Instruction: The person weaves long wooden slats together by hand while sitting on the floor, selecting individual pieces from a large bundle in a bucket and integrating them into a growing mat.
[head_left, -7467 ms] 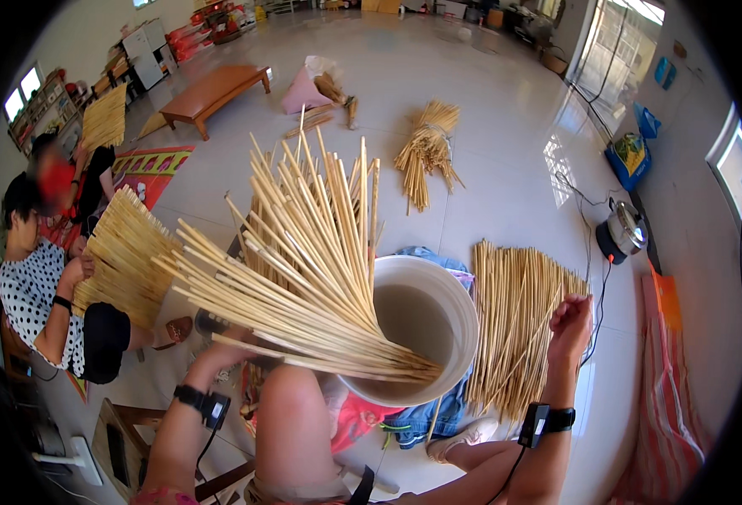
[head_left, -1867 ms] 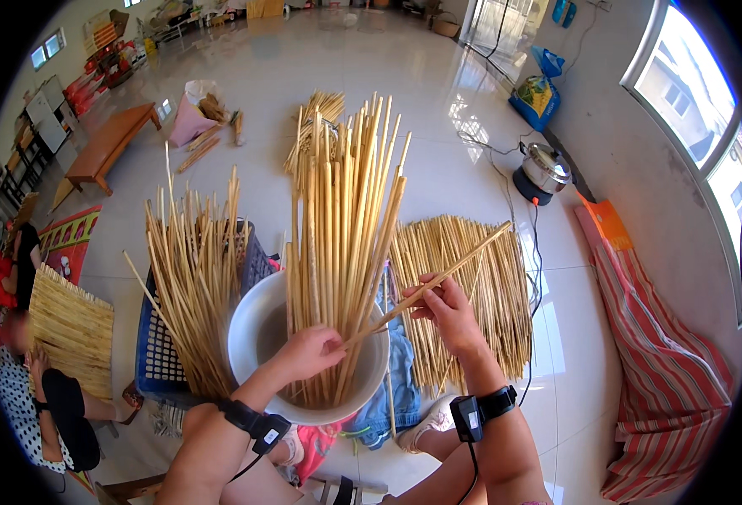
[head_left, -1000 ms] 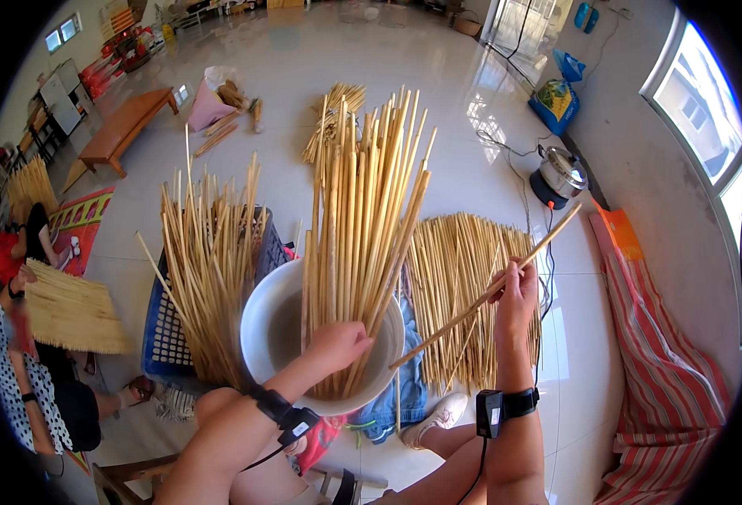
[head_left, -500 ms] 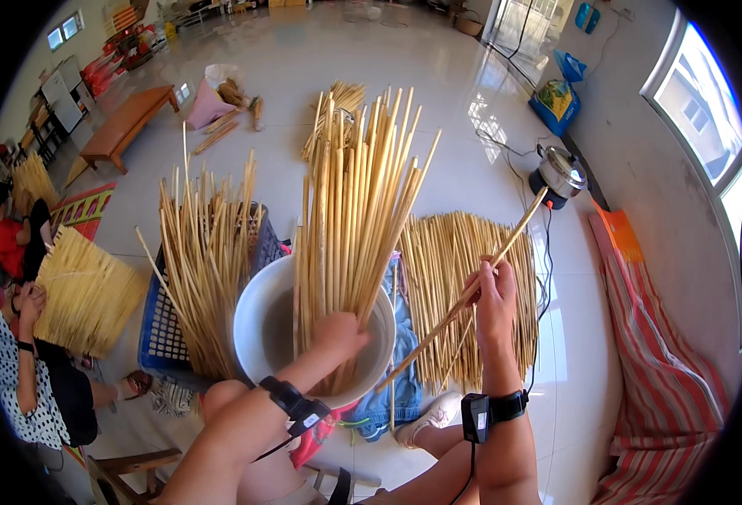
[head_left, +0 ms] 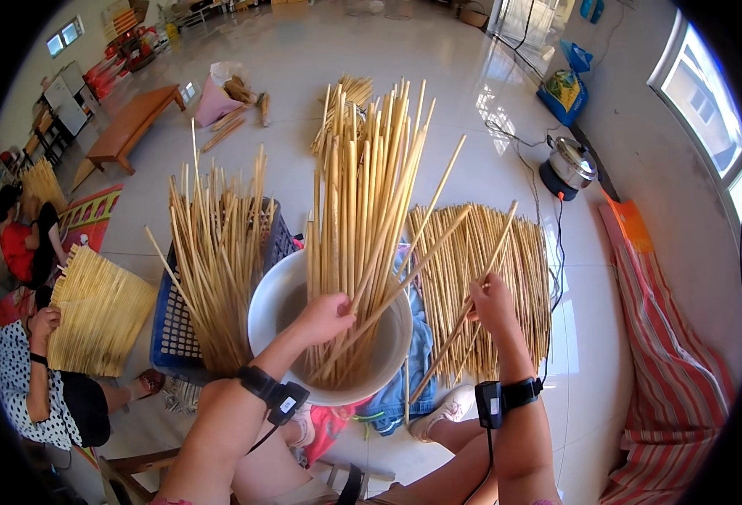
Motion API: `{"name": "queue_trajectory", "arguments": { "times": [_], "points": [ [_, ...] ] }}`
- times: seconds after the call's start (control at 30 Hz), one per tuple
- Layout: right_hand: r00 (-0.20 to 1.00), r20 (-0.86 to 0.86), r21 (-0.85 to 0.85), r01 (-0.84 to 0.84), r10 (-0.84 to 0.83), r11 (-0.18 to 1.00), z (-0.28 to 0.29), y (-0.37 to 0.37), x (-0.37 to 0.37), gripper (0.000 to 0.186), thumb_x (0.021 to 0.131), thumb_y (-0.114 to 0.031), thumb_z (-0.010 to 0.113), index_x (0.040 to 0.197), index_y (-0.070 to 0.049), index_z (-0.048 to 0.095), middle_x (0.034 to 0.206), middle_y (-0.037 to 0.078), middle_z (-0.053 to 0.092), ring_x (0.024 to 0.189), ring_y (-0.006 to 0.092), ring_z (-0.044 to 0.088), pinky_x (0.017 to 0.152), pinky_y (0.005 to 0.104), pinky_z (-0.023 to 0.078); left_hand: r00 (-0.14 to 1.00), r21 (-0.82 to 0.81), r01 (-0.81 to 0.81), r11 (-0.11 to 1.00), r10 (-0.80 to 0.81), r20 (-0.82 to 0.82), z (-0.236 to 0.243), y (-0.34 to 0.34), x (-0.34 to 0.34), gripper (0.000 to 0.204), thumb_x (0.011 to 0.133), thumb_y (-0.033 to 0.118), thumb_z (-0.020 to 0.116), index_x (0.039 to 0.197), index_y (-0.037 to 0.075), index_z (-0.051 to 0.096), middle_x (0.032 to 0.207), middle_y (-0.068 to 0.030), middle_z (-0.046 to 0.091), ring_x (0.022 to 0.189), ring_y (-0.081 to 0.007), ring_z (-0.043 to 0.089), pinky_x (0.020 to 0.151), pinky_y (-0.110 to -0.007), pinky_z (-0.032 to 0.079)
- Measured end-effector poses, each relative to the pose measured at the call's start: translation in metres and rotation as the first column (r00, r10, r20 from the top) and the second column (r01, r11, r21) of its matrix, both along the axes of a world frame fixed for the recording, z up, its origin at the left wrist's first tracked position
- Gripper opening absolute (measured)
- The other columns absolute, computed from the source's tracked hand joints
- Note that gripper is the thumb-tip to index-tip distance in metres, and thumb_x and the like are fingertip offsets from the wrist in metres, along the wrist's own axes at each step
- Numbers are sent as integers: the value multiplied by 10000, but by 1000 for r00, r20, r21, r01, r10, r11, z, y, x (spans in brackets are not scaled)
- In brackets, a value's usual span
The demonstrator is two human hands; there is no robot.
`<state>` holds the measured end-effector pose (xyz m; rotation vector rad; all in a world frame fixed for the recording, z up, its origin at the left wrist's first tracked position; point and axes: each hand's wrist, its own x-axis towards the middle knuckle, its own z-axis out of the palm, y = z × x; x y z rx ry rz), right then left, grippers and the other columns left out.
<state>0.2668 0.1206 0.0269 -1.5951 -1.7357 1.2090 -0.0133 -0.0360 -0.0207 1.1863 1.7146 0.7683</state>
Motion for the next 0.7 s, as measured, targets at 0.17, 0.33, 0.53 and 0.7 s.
{"name": "queue_trajectory", "arguments": {
  "times": [0.17,0.33,0.53,0.7],
  "points": [
    [983,125,-62,-125,132,990,-22,-9,-10,213,868,-150,584,904,52,527,723,189,636,567,272,664,492,354,538,966,88,85,993,-60,-252,2,-1,3,219,801,138,663,921,-25,581,774,-137,653,734,-235,653,668,-337,502],
    [970,178,-143,-141,165,980,-12,-15,-20,202,835,-151,606,861,39,544,716,205,635,586,293,667,554,374,536,938,34,92,995,-75,-339,13,-5,5,224,785,211,650,852,11,573,791,-195,627,777,-379,614,697,-447,481],
    [931,281,-147,-198,232,969,-33,-15,-21,219,819,-171,602,888,33,560,777,243,640,722,368,654,687,435,515,924,3,146,989,-136,-356,6,-7,2,233,781,189,665,870,-6,575,804,-191,642,774,-354,633,691,-414,495],
    [956,278,55,-117,97,992,-43,0,-9,247,827,-199,609,899,31,556,811,238,645,786,393,639,719,457,500,906,12,180,984,-161,-391,4,-6,2,249,773,184,683,885,-13,581,813,-190,650,770,-344,643,689,-399,502]
  ]
}}
